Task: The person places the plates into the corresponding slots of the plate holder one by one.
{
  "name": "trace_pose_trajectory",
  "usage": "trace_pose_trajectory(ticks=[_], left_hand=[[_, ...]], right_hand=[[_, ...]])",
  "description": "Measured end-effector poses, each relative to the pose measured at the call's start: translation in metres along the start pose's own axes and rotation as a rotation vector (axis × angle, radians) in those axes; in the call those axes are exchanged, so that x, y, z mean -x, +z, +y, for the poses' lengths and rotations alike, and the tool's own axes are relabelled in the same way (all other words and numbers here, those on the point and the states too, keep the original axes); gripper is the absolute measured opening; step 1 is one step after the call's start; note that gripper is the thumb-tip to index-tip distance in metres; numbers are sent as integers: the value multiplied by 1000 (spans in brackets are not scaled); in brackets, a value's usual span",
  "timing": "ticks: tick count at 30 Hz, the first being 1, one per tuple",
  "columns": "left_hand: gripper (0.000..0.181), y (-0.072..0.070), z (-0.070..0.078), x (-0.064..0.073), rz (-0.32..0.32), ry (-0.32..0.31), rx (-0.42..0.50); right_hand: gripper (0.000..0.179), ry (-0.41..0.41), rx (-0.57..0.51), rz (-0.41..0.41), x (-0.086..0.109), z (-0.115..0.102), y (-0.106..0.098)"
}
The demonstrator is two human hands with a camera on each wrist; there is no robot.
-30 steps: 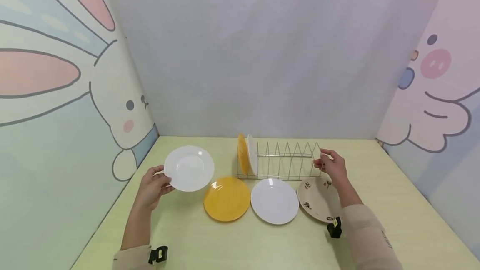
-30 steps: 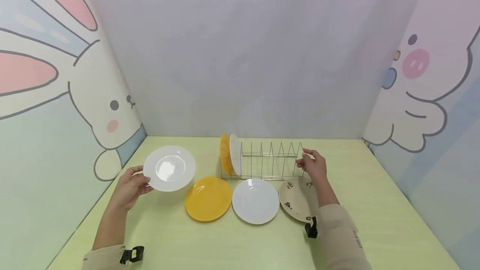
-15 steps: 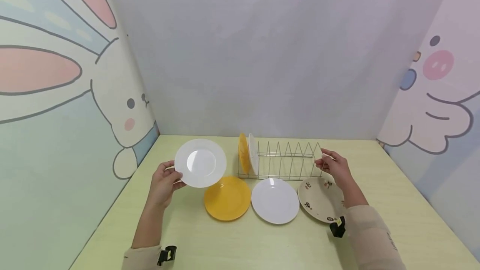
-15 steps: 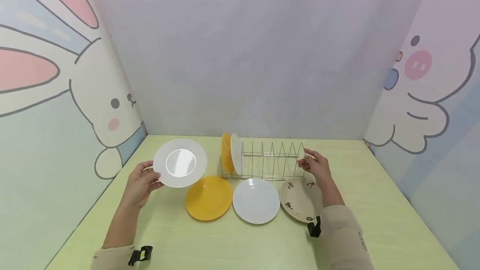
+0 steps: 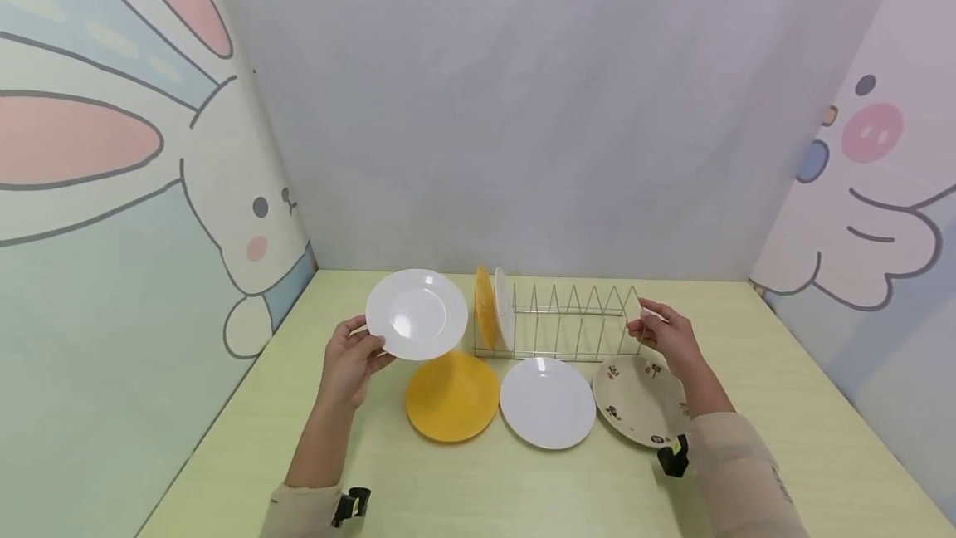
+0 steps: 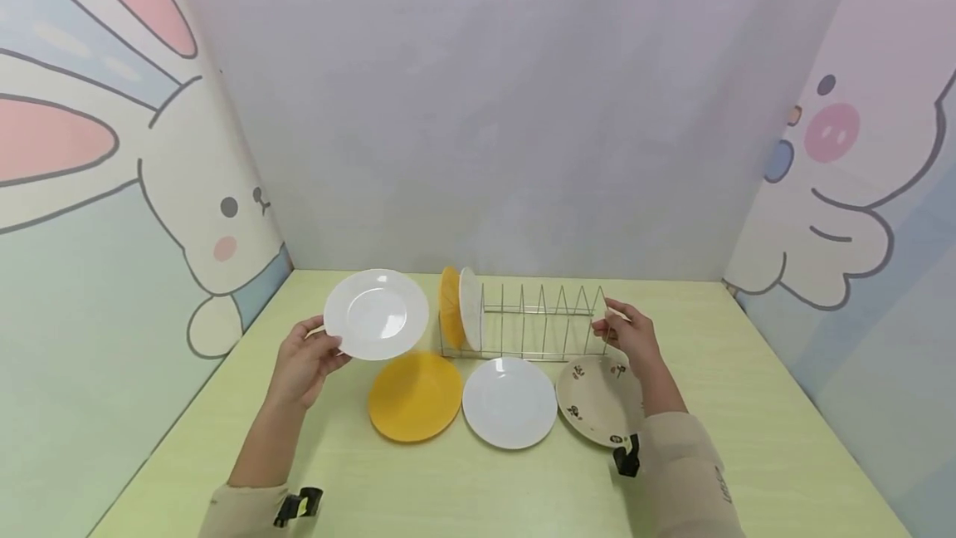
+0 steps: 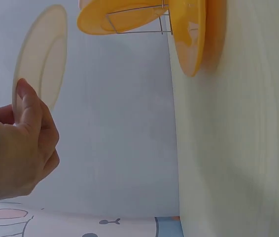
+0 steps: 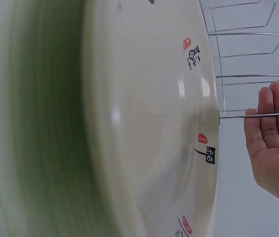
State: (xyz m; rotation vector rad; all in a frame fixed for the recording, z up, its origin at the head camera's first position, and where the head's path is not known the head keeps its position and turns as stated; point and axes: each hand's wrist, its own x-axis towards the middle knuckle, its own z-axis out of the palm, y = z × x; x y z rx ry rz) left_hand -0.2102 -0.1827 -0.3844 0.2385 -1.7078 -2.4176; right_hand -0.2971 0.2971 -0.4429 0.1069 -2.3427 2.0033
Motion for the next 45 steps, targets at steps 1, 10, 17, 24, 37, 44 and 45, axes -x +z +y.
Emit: trace_pose_trajectory(ticks=[1, 10, 17, 24, 37, 44, 45], left_hand=[[41, 2, 0, -1, 3, -4, 11], [41, 26, -4, -5, -3, 14, 75], [42, 43, -5, -5, 8, 38, 150], [43, 57, -3, -5, 52, 85, 183], [42, 85, -8, -4, 47, 117, 200], [42, 104, -14, -9, 49, 169, 216], [43, 108, -14, -11, 46, 172, 221]], right_hand=[[52, -1, 1, -1, 1, 0, 0], [52, 4, -4, 6, 2, 0, 1], [51, -13, -7, 1, 2, -1, 1], [50, -7, -9, 1, 2, -1, 0], [49, 10, -22, 0, 8, 2, 1], [51, 5, -26, 6, 5, 0, 2], [51, 2, -29, 9, 4, -1, 1]])
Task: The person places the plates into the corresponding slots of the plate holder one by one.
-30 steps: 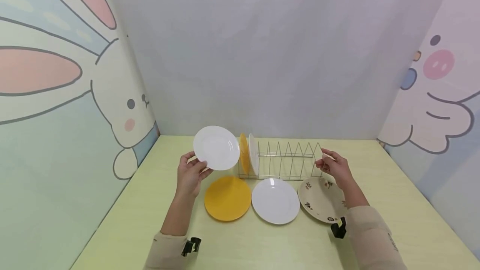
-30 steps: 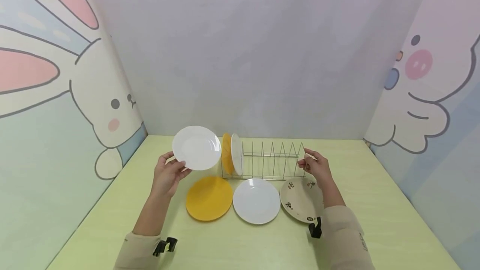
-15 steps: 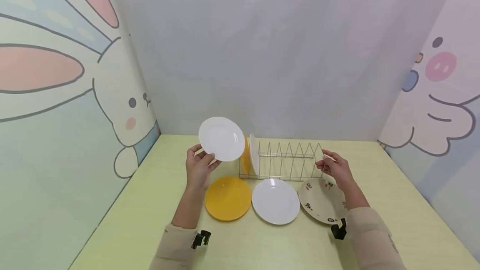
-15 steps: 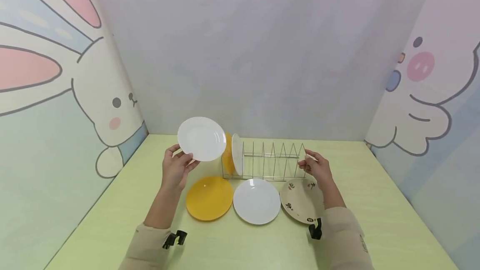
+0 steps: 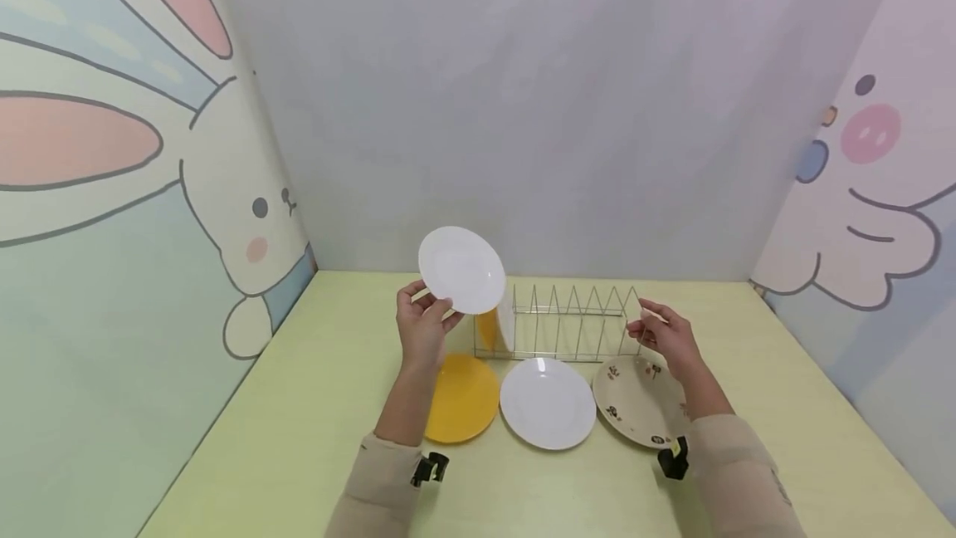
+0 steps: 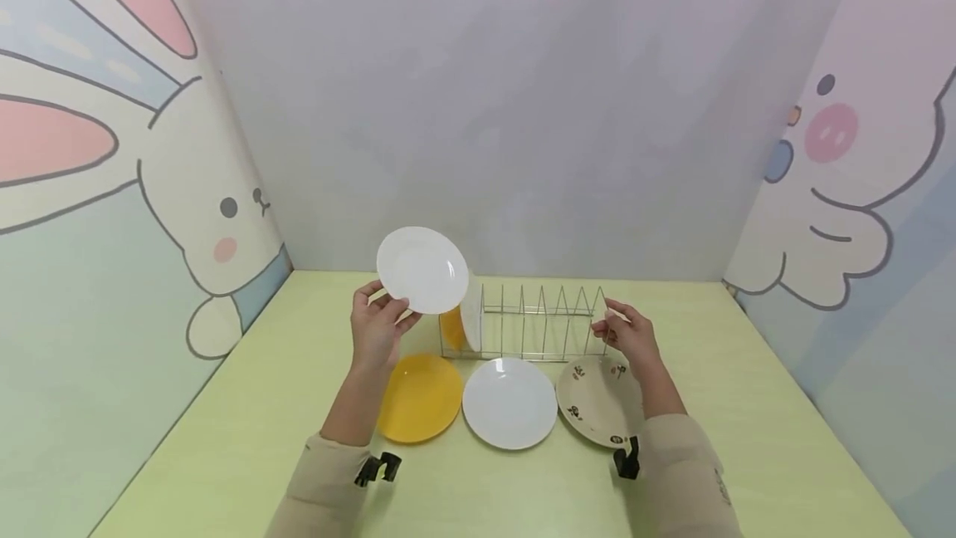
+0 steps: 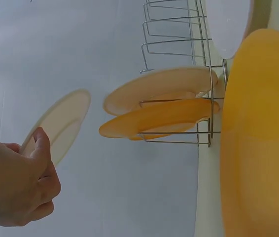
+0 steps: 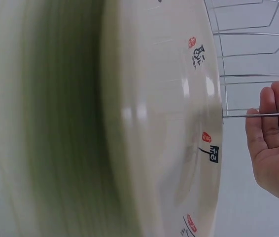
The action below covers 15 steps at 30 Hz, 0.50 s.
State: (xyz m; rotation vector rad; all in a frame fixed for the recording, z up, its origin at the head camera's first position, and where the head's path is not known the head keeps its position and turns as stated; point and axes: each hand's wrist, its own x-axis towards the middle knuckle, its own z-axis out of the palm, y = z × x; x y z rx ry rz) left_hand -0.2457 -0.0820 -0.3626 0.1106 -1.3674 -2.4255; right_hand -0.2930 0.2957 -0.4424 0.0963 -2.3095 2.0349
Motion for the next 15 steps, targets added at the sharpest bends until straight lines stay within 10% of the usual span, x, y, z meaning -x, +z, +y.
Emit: trace_pose_trajectory(ticks=[15], left_hand=[[42, 37, -34, 11, -29, 34, -18]], right_hand=[[51, 2, -7, -15, -1, -1, -1]])
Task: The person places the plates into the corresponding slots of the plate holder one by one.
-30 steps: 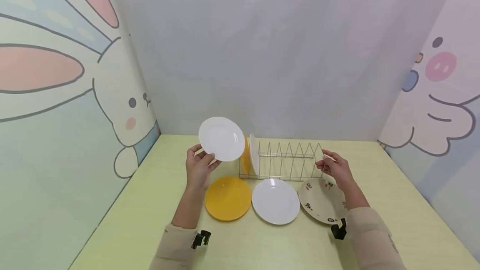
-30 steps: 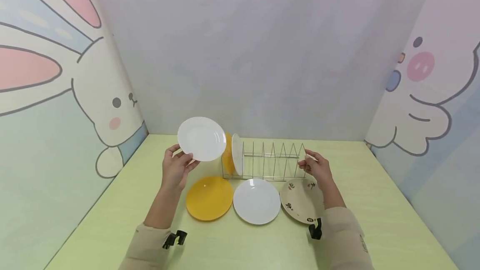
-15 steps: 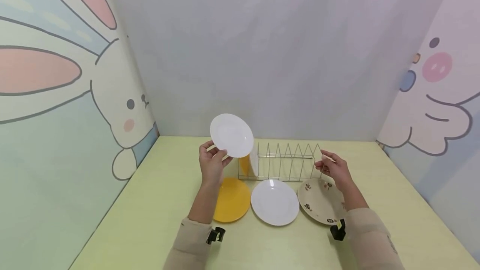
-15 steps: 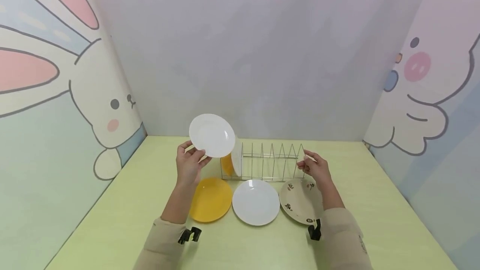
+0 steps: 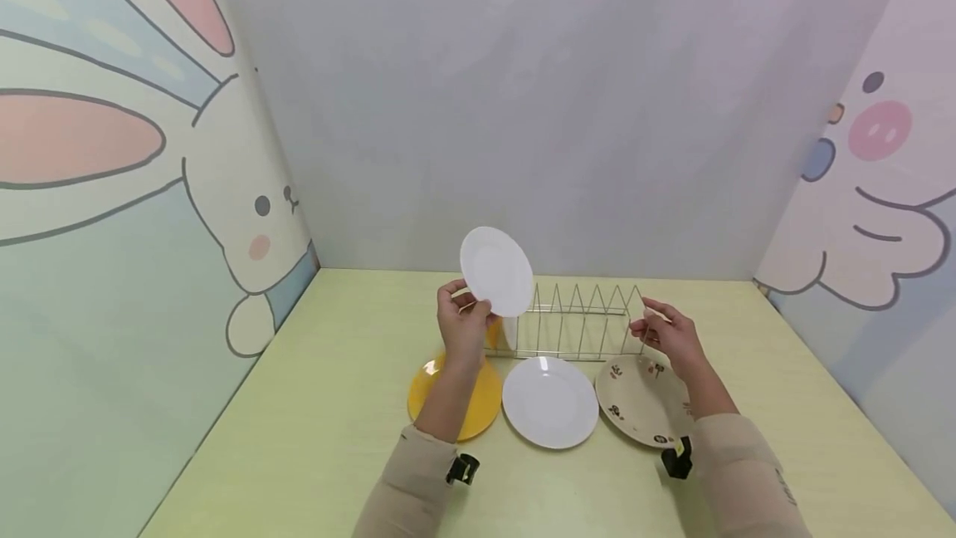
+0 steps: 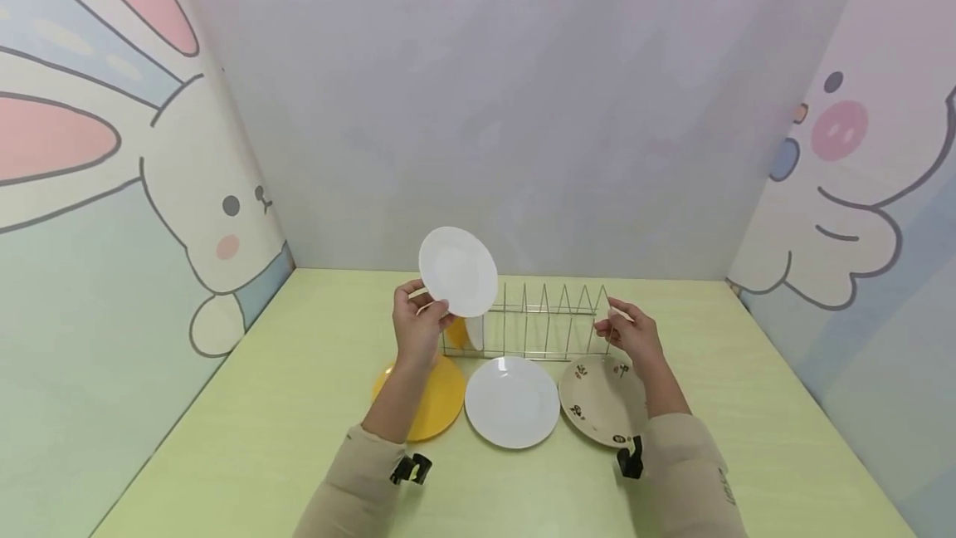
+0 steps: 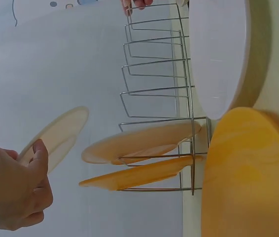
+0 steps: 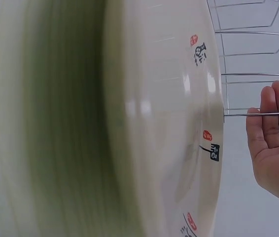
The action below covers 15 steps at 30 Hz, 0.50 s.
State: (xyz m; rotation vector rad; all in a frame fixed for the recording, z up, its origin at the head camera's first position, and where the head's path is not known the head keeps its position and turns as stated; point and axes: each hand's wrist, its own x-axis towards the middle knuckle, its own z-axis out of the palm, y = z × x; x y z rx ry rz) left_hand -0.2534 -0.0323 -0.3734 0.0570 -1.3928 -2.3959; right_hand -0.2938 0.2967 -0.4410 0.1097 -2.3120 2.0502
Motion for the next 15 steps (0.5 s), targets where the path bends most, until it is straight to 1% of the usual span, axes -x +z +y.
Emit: trace_pose_trajectory(ticks=[2, 6, 12, 15], left_hand=[[42, 3, -6, 0, -4, 22, -25], [41, 8, -16, 2, -3, 56, -107], [40, 13, -29, 10, 35, 120, -273], [39, 15, -35, 14, 44, 149, -334]], right_hand=[[52, -2, -3, 2, 0, 0, 0], [53, -5, -8, -1, -1, 1, -1], [55, -2, -10, -10, -2, 2, -1], [54, -4, -13, -8, -2, 3, -1]])
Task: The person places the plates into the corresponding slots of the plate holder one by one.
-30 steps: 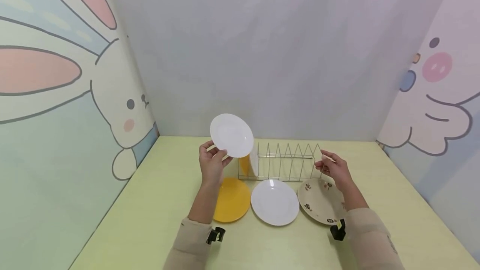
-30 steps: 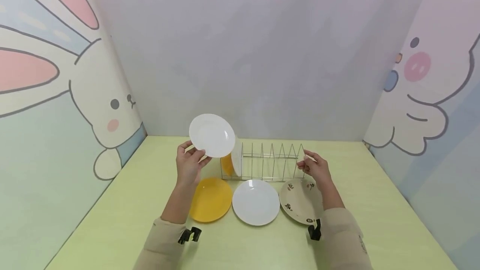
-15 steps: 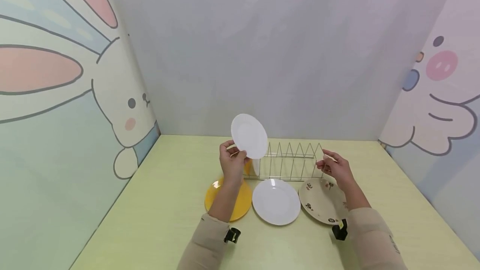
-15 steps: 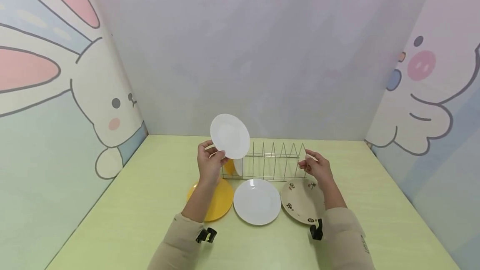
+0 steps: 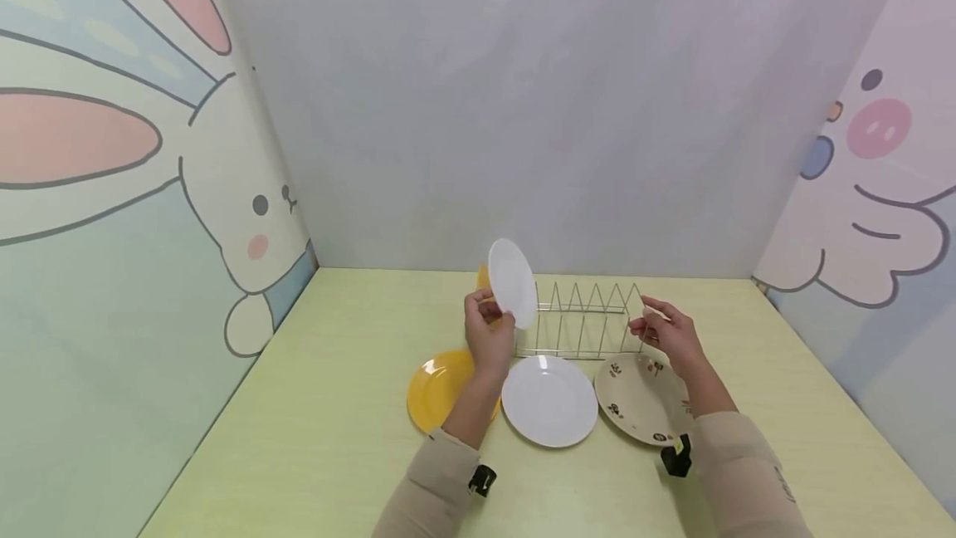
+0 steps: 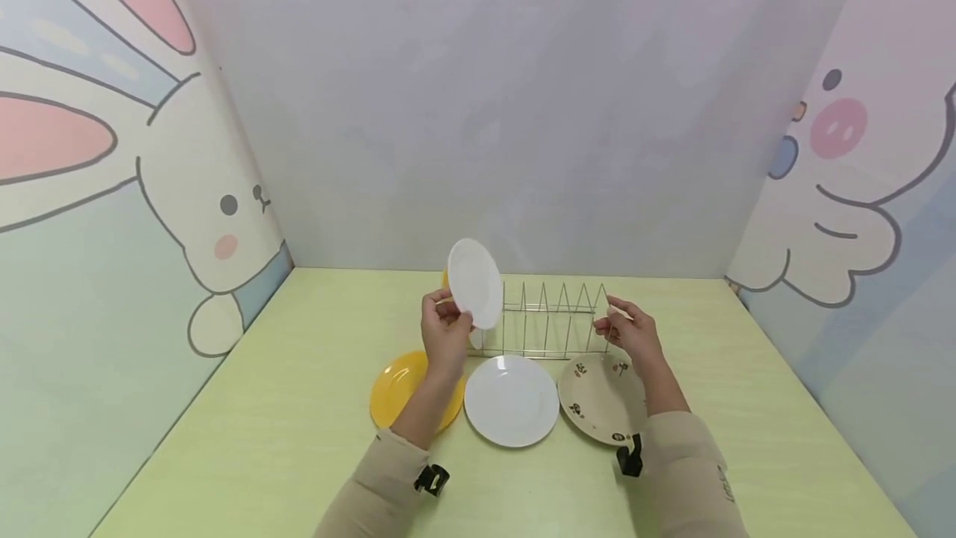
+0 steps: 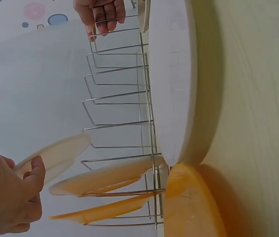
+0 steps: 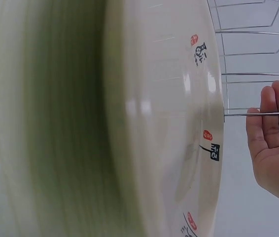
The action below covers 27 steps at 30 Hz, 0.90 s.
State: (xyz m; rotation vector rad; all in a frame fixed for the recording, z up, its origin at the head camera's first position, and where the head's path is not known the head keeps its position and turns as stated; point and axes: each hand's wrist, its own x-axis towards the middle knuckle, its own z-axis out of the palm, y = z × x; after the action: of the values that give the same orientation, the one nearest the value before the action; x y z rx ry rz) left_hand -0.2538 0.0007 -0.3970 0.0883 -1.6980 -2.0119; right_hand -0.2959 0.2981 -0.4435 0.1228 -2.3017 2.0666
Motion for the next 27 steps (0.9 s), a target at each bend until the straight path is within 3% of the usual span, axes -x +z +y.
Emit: trace_pose_trajectory(ticks=[10, 19, 22, 27], left_hand=[[36, 8, -13, 13, -73, 94, -114], [35, 14, -30, 17, -40, 47, -195], [34, 17, -35, 19, -40, 61, -219], [33, 20, -39, 21, -27, 102, -243]], right_hand=[[51, -2, 9, 9, 0, 1, 1], [48, 16, -6, 6, 1, -4, 2], [47, 9, -12, 5, 6, -11, 4], [49, -6, 9, 20, 1, -2, 3]])
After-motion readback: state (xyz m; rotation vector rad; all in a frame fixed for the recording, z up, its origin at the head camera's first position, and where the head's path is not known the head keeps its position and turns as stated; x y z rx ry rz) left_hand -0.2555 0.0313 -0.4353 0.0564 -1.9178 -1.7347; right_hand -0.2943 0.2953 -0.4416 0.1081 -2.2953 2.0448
